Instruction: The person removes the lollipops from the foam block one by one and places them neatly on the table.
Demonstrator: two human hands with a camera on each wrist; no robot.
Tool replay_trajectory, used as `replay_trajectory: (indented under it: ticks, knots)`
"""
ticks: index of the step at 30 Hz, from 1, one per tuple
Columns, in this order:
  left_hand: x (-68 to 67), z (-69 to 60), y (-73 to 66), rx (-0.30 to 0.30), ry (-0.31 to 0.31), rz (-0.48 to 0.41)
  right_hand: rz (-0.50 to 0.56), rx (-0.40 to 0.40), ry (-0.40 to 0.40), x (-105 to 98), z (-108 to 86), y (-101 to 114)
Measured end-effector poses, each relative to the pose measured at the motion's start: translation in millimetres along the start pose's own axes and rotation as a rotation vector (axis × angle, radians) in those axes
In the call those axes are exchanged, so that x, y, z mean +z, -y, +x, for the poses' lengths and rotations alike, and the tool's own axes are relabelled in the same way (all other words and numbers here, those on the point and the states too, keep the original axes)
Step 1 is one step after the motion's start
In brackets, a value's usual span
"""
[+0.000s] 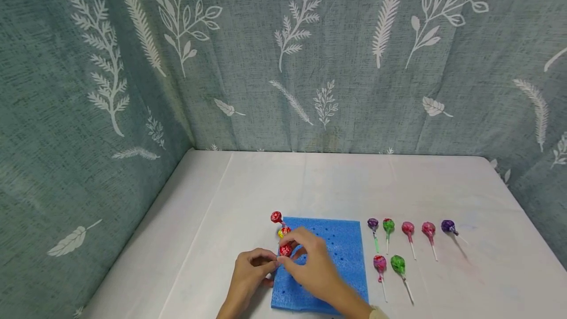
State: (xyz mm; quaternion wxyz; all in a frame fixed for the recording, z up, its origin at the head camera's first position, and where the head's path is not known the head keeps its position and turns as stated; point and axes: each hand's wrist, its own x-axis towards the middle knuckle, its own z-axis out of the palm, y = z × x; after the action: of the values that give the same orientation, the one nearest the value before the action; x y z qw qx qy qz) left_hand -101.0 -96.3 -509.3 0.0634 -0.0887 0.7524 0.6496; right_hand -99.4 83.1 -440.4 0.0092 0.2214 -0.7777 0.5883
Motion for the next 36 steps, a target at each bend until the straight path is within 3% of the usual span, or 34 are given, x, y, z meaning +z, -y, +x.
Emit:
replay_trajectory:
  ticks: [8, 17, 26, 36]
  knots:
    - [-0.2, -0.8, -0.6, -0.005, -0.002, 0.009, -0.017, -0.053, -0.046, -15.9, -4.8, 1.2]
    - [-0.4, 0.2, 0.8, -0.006, 0.001, 0.003, -0.067, 0.027, -0.082, -33.3, -10.1, 3.1]
    - [0.2, 0.3, 2.5, 0.005, -0.007, 0.009, -0.088, -0.020, -0.120, -45.8, -16.2, -2.3]
    - [1.3, 0.5, 2.8, 0.008, 0.000, -0.009, -0.135, -0.003, -0.155, -56.6, -23.2, -6.5]
